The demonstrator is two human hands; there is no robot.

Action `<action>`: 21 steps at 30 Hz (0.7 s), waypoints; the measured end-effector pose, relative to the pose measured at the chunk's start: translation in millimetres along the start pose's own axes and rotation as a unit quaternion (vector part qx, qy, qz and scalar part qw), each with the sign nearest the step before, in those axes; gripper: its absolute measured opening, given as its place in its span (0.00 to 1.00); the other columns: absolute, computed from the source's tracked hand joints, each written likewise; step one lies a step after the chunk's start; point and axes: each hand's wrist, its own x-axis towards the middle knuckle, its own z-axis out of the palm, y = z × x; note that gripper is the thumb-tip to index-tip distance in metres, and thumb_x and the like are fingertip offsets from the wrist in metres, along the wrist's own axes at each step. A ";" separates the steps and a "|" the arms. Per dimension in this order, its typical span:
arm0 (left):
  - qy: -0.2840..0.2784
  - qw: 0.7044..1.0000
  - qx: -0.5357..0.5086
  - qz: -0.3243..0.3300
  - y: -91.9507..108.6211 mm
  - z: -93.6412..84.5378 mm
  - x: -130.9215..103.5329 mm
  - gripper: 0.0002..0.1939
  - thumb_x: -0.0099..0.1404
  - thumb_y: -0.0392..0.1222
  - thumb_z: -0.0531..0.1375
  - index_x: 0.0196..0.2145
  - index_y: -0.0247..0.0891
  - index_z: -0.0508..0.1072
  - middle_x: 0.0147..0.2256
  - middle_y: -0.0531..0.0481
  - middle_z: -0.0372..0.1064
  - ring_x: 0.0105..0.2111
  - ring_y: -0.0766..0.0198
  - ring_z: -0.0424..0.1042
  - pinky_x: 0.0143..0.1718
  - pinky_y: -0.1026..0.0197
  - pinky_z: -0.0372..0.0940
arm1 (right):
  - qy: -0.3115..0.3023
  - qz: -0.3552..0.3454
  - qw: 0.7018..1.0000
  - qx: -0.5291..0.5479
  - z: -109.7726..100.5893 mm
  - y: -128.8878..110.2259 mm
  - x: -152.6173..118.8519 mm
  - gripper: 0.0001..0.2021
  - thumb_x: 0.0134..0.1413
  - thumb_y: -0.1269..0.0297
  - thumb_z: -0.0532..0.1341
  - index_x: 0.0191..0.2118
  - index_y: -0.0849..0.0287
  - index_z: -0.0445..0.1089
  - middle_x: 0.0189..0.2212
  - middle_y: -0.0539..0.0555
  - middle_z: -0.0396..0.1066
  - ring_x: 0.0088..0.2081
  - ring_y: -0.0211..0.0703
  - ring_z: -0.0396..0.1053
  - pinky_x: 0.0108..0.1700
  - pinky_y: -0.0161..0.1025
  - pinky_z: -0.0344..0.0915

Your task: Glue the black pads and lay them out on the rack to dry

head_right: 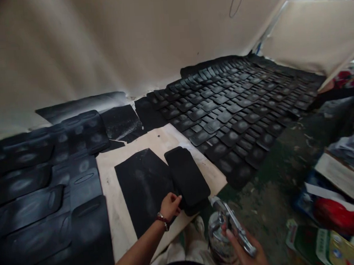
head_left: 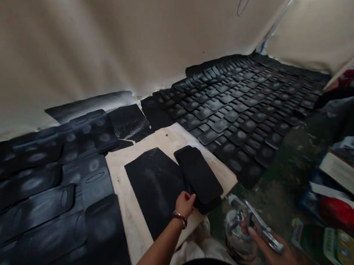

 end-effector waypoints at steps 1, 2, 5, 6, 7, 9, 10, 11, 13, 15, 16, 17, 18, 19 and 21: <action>0.039 0.997 0.061 0.020 5.7 15.6 -6.5 0.14 0.60 0.52 0.58 0.31 0.38 0.61 0.26 0.48 0.68 0.26 0.60 0.72 0.26 0.62 0.64 | -0.022 0.009 1.000 0.020 -3.7 4.1 1.5 0.17 0.47 0.50 0.65 0.38 0.57 0.76 0.37 0.56 0.76 0.43 0.54 0.72 0.48 0.44 0.69; 0.076 0.989 0.118 0.038 11.7 26.7 -10.4 0.17 0.58 0.55 0.59 0.32 0.38 0.61 0.27 0.46 0.69 0.29 0.57 0.73 0.29 0.60 0.65 | -0.038 0.013 0.999 0.036 -6.8 6.8 2.5 0.18 0.46 0.50 0.66 0.38 0.58 0.76 0.37 0.56 0.76 0.43 0.54 0.72 0.49 0.44 0.68; 0.132 0.968 0.209 0.047 24.4 40.7 -11.1 0.20 0.55 0.56 0.61 0.35 0.38 0.61 0.33 0.39 0.71 0.36 0.49 0.73 0.36 0.56 0.64 | -0.047 0.009 0.997 0.059 -13.2 7.2 1.9 0.18 0.46 0.51 0.66 0.39 0.60 0.75 0.37 0.57 0.76 0.42 0.53 0.73 0.49 0.43 0.68; 0.137 0.967 0.211 0.039 25.9 41.6 -9.8 0.20 0.55 0.54 0.62 0.35 0.38 0.61 0.35 0.37 0.71 0.38 0.48 0.73 0.37 0.56 0.64 | -0.053 0.009 0.997 0.062 -14.8 5.8 1.0 0.19 0.47 0.51 0.65 0.39 0.60 0.75 0.37 0.58 0.76 0.42 0.52 0.73 0.49 0.43 0.68; 0.139 0.968 0.206 0.033 26.2 41.8 -8.5 0.18 0.55 0.52 0.62 0.34 0.38 0.60 0.35 0.36 0.71 0.39 0.48 0.73 0.37 0.56 0.65 | -0.057 0.010 0.996 0.065 -16.3 4.4 0.1 0.19 0.47 0.51 0.65 0.40 0.61 0.75 0.37 0.58 0.76 0.42 0.52 0.73 0.49 0.43 0.68; 0.138 0.976 0.169 0.020 23.9 42.1 -7.4 0.15 0.56 0.47 0.63 0.32 0.38 0.60 0.34 0.38 0.71 0.37 0.50 0.74 0.35 0.58 0.66 | -0.063 0.006 0.996 0.068 -19.5 2.5 -0.9 0.19 0.48 0.51 0.64 0.41 0.61 0.74 0.38 0.59 0.75 0.43 0.53 0.72 0.49 0.44 0.67; 0.131 0.982 0.136 0.008 21.9 42.7 -7.8 0.14 0.57 0.45 0.62 0.31 0.38 0.59 0.32 0.40 0.70 0.34 0.52 0.75 0.32 0.59 0.66 | -0.066 0.003 0.996 0.067 -21.3 2.4 -1.0 0.19 0.48 0.51 0.64 0.41 0.61 0.74 0.38 0.59 0.75 0.43 0.53 0.72 0.50 0.44 0.67; 0.121 0.989 0.090 -0.008 19.8 43.6 -8.9 0.12 0.59 0.42 0.61 0.31 0.38 0.59 0.30 0.43 0.69 0.30 0.55 0.75 0.29 0.61 0.67 | -0.070 0.000 0.995 0.068 -23.1 3.1 -0.7 0.19 0.48 0.51 0.64 0.40 0.61 0.74 0.38 0.59 0.75 0.42 0.53 0.72 0.49 0.44 0.67; 0.096 0.994 -0.032 -0.047 15.6 45.7 -12.4 0.09 0.61 0.38 0.59 0.31 0.38 0.58 0.26 0.50 0.66 0.22 0.61 0.74 0.23 0.63 0.67 | -0.080 0.001 0.995 0.066 -26.3 6.5 0.2 0.19 0.49 0.51 0.64 0.40 0.61 0.74 0.38 0.59 0.75 0.42 0.53 0.72 0.50 0.45 0.67; 0.078 0.982 -0.150 -0.079 11.9 47.3 -16.7 0.09 0.62 0.34 0.58 0.31 0.37 0.58 0.23 0.54 0.63 0.20 0.63 0.73 0.22 0.65 0.67 | -0.089 0.008 0.994 0.066 -28.4 11.3 0.8 0.20 0.48 0.50 0.64 0.40 0.62 0.74 0.38 0.59 0.75 0.43 0.54 0.72 0.51 0.46 0.66; 0.072 0.975 -0.193 -0.088 10.3 47.5 -18.7 0.09 0.62 0.32 0.58 0.30 0.37 0.57 0.22 0.55 0.62 0.20 0.63 0.74 0.22 0.65 0.68 | -0.091 0.011 0.994 0.066 -28.8 13.6 0.8 0.20 0.48 0.50 0.64 0.41 0.62 0.74 0.39 0.60 0.75 0.44 0.55 0.71 0.52 0.47 0.65; 0.066 0.969 -0.221 -0.091 9.0 47.3 -20.4 0.10 0.62 0.32 0.58 0.30 0.37 0.57 0.21 0.55 0.62 0.20 0.63 0.74 0.22 0.65 0.68 | -0.092 0.016 0.994 0.064 -28.8 15.3 0.5 0.21 0.47 0.50 0.64 0.42 0.62 0.73 0.40 0.60 0.74 0.45 0.55 0.71 0.52 0.47 0.64; 0.061 0.966 -0.236 -0.090 7.9 46.7 -21.8 0.10 0.62 0.32 0.58 0.29 0.37 0.57 0.20 0.55 0.62 0.20 0.62 0.74 0.22 0.64 0.69 | -0.092 0.020 0.994 0.063 -28.5 16.1 -0.1 0.22 0.47 0.50 0.65 0.43 0.62 0.73 0.41 0.60 0.74 0.46 0.55 0.70 0.53 0.47 0.64; 0.057 0.964 -0.243 -0.087 7.2 45.8 -22.9 0.10 0.62 0.32 0.58 0.29 0.36 0.58 0.20 0.55 0.62 0.20 0.62 0.74 0.22 0.65 0.69 | -0.094 0.022 0.993 0.061 -28.0 16.0 -0.8 0.22 0.47 0.50 0.64 0.44 0.62 0.72 0.42 0.60 0.74 0.46 0.55 0.70 0.53 0.47 0.64; 0.051 0.965 -0.245 -0.081 6.6 43.8 -24.1 0.10 0.63 0.33 0.58 0.29 0.36 0.58 0.18 0.55 0.62 0.19 0.62 0.73 0.21 0.65 0.68 | -0.091 0.021 0.994 0.054 -26.7 12.9 -2.1 0.23 0.49 0.50 0.64 0.46 0.62 0.71 0.43 0.59 0.73 0.47 0.54 0.70 0.52 0.46 0.65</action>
